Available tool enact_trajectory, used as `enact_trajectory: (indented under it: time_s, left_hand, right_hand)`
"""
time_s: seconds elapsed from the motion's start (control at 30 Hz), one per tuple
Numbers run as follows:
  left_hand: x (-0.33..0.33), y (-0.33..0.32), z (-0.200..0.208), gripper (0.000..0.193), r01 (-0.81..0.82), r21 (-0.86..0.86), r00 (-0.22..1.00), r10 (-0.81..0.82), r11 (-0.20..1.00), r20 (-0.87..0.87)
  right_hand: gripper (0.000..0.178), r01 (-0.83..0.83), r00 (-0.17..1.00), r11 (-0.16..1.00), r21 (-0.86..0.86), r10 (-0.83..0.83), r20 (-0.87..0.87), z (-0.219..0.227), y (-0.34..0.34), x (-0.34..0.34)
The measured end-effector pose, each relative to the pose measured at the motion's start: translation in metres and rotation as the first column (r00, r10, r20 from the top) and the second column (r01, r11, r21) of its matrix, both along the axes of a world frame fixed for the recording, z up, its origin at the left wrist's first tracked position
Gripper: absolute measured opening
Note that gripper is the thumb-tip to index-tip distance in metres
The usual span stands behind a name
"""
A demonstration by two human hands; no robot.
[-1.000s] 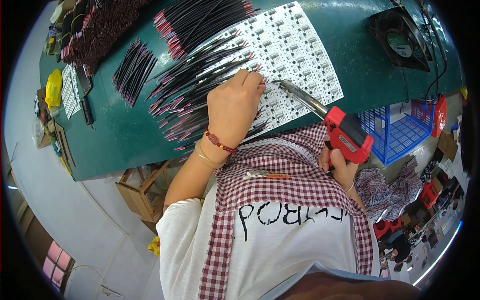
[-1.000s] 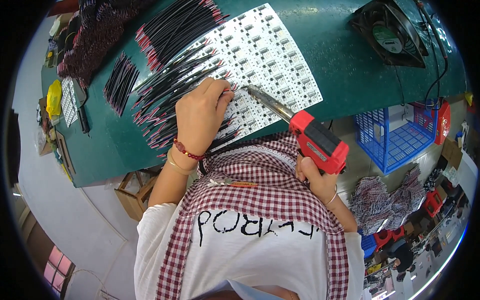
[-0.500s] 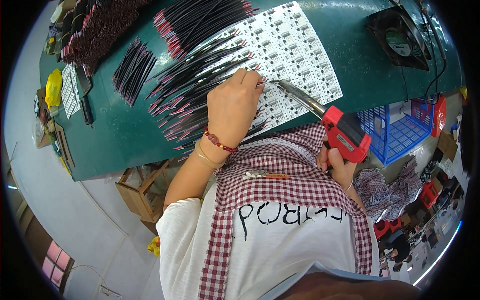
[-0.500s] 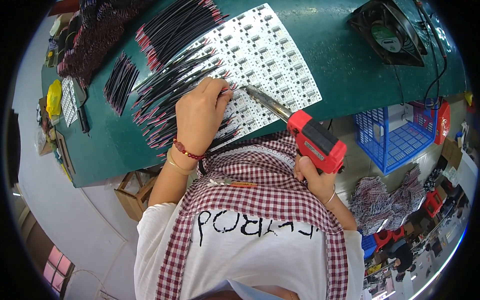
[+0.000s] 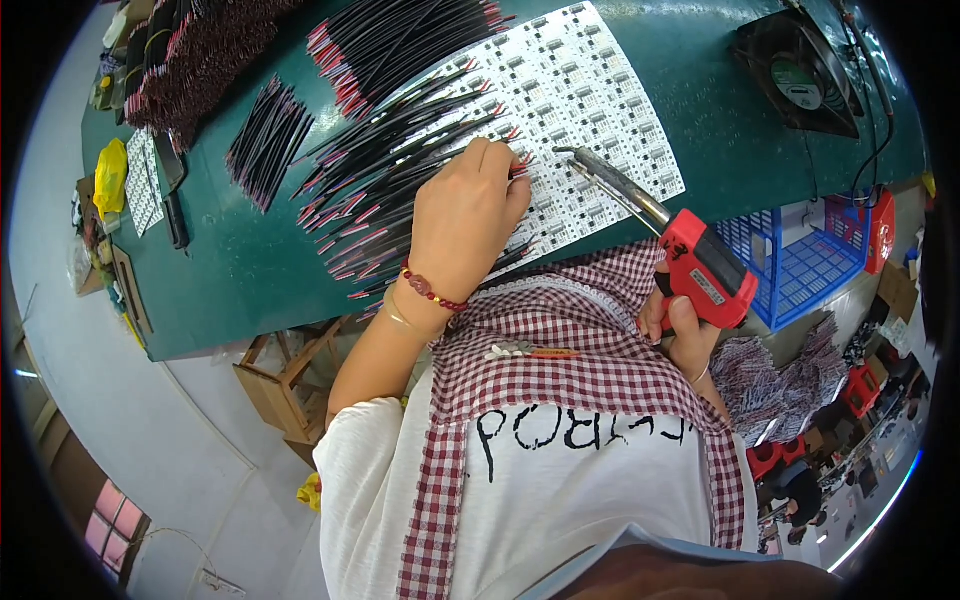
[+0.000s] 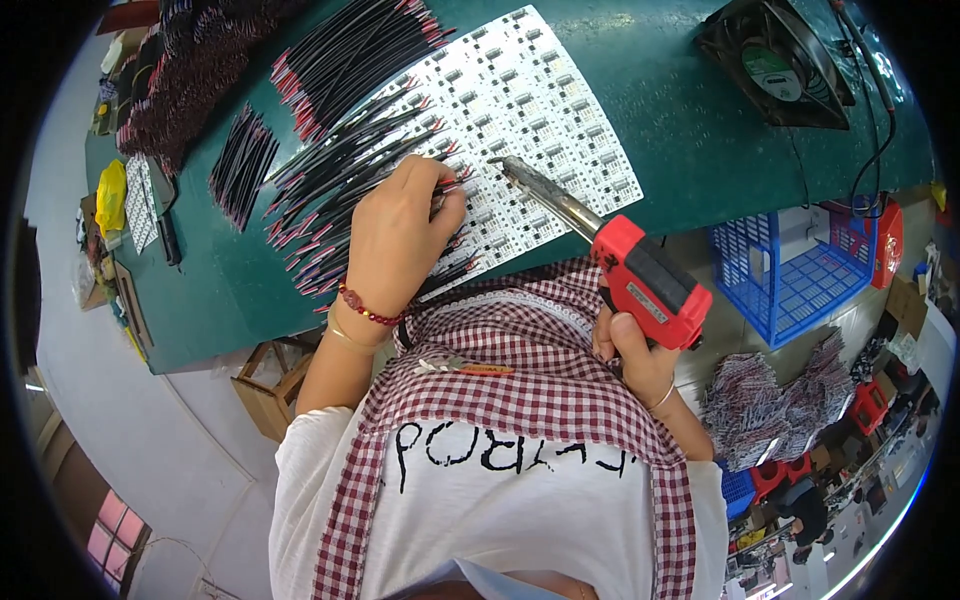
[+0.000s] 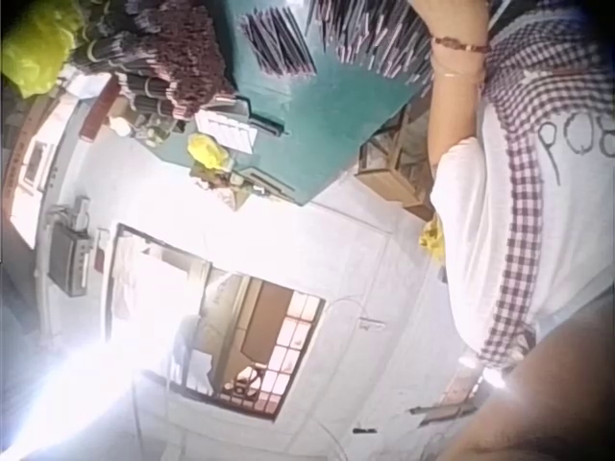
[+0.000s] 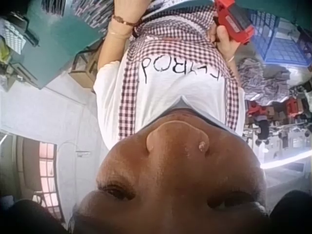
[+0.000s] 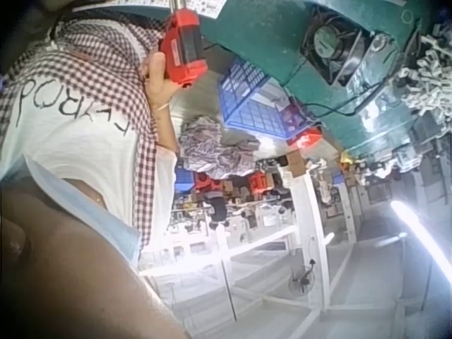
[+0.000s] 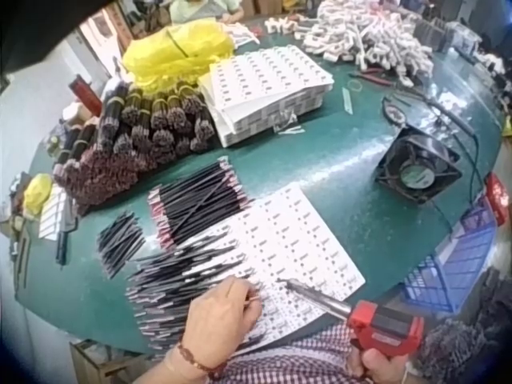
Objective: The person solders individual wires onto a panel of small circuit boards using a handheld soldering iron.
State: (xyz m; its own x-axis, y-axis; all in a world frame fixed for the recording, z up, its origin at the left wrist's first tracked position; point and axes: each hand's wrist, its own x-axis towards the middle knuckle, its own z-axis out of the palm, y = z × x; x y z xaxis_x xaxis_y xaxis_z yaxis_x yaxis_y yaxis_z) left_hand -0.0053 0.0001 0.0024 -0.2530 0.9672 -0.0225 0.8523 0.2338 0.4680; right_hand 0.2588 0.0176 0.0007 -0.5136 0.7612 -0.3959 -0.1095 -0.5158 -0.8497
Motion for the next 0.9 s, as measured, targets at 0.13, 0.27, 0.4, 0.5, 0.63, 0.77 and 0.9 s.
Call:
enact_trajectory:
  time_s: [0.13, 0.27, 0.4, 0.5, 0.63, 0.77, 0.9]
  left_hand:
    - [-0.005, -0.006, 0.005, 0.007, 0.036, 0.127, 0.999, -0.038, 0.991, 0.018]
    - [-0.001, -0.011, 0.036, 0.023, -0.054, 0.221, 0.995, 0.07, 0.974, -0.065]
    - [0.023, -0.014, 0.025, 0.016, -0.237, 0.263, 0.944, 0.157, 0.935, 0.292]
    - [0.023, -0.018, 0.006, 0.011, -0.174, 0.106, 0.963, 0.147, 0.979, 0.227]
    - [0.023, -0.015, -0.006, 0.014, -0.125, 0.098, 0.988, 0.114, 0.987, 0.106]
    - [0.024, -0.012, -0.008, 0.015, -0.13, 0.098, 0.989, 0.122, 0.987, 0.088]
    - [0.024, -0.013, -0.007, 0.015, -0.112, 0.041, 0.992, 0.11, 0.993, 0.057]
  right_hand:
    - [0.045, 0.011, 1.0, 1.0, 0.027, -0.011, 0.012, -0.001, 0.002, 0.001]
    - [0.045, 0.046, 0.999, 0.998, 0.046, -0.046, 0.016, -0.004, 0.002, 0.007]
    - [0.044, 0.062, 0.998, 0.998, 0.021, -0.062, -0.008, -0.002, 0.002, 0.006]
    - [0.044, 0.037, 0.999, 0.999, 0.02, -0.037, 0.009, -0.001, 0.002, 0.008]
    - [0.042, -0.011, 1.0, 1.0, 0.015, 0.011, -0.003, -0.003, -0.001, 0.013]
    - [0.039, -0.053, 0.998, 0.999, -0.009, 0.053, 0.035, -0.002, -0.002, 0.013]
    - [0.035, -0.076, 0.996, 0.995, -0.062, 0.079, 0.04, -0.003, -0.003, 0.013]
